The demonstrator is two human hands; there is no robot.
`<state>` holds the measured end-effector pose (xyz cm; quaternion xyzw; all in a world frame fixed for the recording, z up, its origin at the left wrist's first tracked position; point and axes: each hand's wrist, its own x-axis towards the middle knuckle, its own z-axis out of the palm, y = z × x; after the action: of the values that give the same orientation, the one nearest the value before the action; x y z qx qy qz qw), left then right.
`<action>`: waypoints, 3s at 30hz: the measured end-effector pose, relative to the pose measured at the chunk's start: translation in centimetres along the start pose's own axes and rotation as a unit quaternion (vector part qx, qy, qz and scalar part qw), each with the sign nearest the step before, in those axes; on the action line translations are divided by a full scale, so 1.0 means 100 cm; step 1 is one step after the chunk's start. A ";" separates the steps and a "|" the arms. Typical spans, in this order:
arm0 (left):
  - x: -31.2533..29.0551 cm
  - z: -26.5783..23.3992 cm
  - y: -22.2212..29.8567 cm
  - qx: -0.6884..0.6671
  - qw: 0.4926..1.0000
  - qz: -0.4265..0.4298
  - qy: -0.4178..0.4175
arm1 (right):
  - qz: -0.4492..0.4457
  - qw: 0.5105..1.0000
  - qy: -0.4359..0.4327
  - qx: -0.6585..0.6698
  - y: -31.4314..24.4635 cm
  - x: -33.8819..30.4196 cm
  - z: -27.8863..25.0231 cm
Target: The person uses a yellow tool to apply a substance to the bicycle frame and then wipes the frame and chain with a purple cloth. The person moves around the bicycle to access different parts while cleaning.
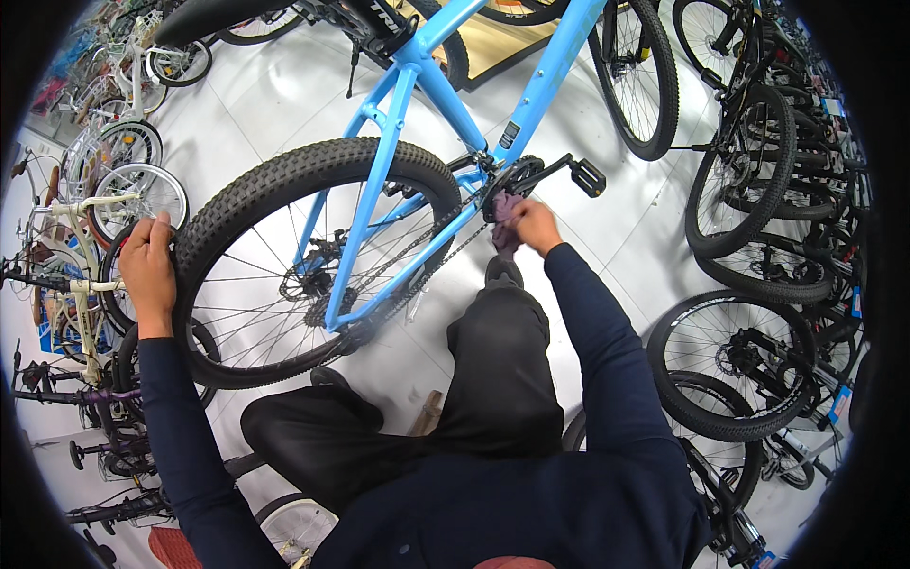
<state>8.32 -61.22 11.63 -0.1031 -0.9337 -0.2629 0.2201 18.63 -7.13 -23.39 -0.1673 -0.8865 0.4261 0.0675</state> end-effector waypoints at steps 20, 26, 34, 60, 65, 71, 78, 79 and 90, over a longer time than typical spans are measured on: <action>0.002 0.000 -0.003 -0.005 1.000 -0.007 -0.001 | 0.074 0.927 0.185 0.319 -0.021 0.038 0.001; 0.001 0.000 -0.002 -0.001 1.000 -0.011 0.004 | 0.018 0.998 -0.016 -0.065 -0.010 0.001 0.010; 0.003 -0.001 -0.007 -0.005 1.000 -0.006 -0.005 | 0.030 0.903 0.155 0.399 -0.034 0.027 0.003; 0.000 -0.002 0.004 -0.014 1.000 -0.025 -0.003 | 0.065 0.879 0.085 0.464 -0.031 0.016 0.016; 0.000 -0.002 0.004 -0.020 0.999 -0.026 -0.002 | 0.043 0.990 0.054 0.123 -0.017 0.008 0.025; 0.001 0.000 -0.001 -0.038 0.998 -0.042 -0.004 | 0.103 0.901 0.194 0.374 -0.007 0.020 0.035; -0.001 -0.004 0.007 -0.021 0.999 -0.020 -0.013 | 0.224 0.969 0.102 -0.026 0.036 0.023 0.025; 0.000 -0.004 0.007 -0.022 1.000 -0.016 -0.014 | 0.178 0.965 0.170 0.089 0.042 0.033 0.020; 0.000 -0.002 0.006 -0.021 1.000 0.007 0.002 | 0.055 0.685 0.074 0.722 0.019 0.037 -0.034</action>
<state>8.58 -60.85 12.01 -0.1141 -0.9267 -0.2811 0.2217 16.52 -2.25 -22.82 -0.1465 -0.2857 0.9237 0.2090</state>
